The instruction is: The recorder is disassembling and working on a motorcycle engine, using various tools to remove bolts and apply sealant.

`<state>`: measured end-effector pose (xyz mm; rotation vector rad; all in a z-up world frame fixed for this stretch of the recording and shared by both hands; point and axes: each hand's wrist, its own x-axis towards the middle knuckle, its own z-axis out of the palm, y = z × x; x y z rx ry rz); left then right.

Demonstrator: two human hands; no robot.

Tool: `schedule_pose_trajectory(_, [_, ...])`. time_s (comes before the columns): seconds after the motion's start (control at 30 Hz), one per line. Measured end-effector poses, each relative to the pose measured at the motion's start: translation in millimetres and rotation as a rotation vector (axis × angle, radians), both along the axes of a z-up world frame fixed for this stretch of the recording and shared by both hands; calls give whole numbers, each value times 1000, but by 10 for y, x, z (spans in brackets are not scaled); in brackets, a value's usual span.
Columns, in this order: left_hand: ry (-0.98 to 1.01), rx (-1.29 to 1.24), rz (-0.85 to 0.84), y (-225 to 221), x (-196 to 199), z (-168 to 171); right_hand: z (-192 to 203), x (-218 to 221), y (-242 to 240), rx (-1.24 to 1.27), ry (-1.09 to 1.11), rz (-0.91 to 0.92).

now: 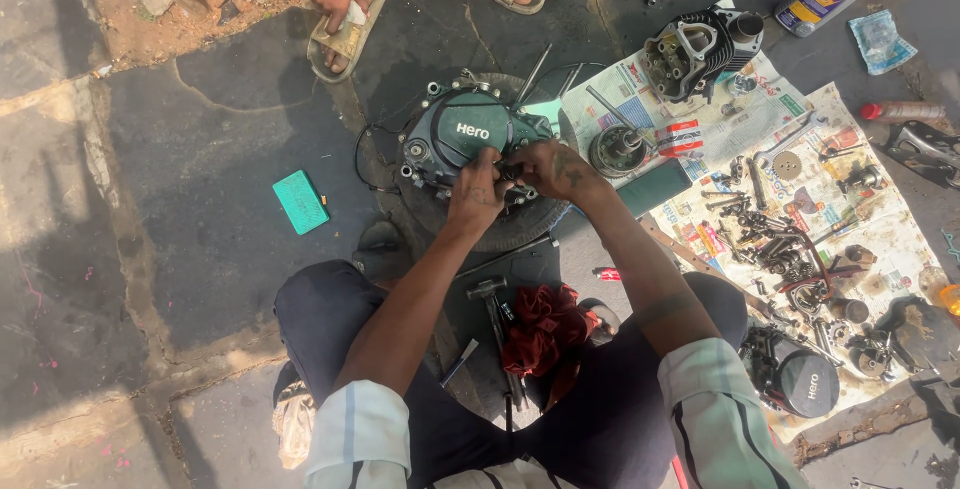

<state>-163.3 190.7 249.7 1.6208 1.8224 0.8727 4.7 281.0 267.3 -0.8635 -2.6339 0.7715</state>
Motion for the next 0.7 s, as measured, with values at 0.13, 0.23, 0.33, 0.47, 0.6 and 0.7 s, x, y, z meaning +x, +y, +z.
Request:
schedule_pose_trajectory(0.13, [9, -27, -27, 6, -25, -92, -40, -160, -135, 24, -159, -167])
schedule_pose_trajectory(0.23, [-14, -44, -32, 13, -44, -158, 101, -235, -169, 15, -335, -357])
schedule_pose_trajectory(0.33, [3, 24, -17, -14, -86, -180, 170, -143, -81, -276, -98, -248])
schedule_pose_trajectory(0.47, [-29, -46, -13, -22, -75, -129, -109, -136, -63, -54, -12, -87])
schedule_pose_trajectory(0.6, [-27, -122, 9, -29, -69, 17, -20, -131, 0, -232, -88, -104])
schedule_pose_trajectory(0.7, [-46, -84, 1, -51, -82, -55, 76, -89, -1, -12, -31, -44])
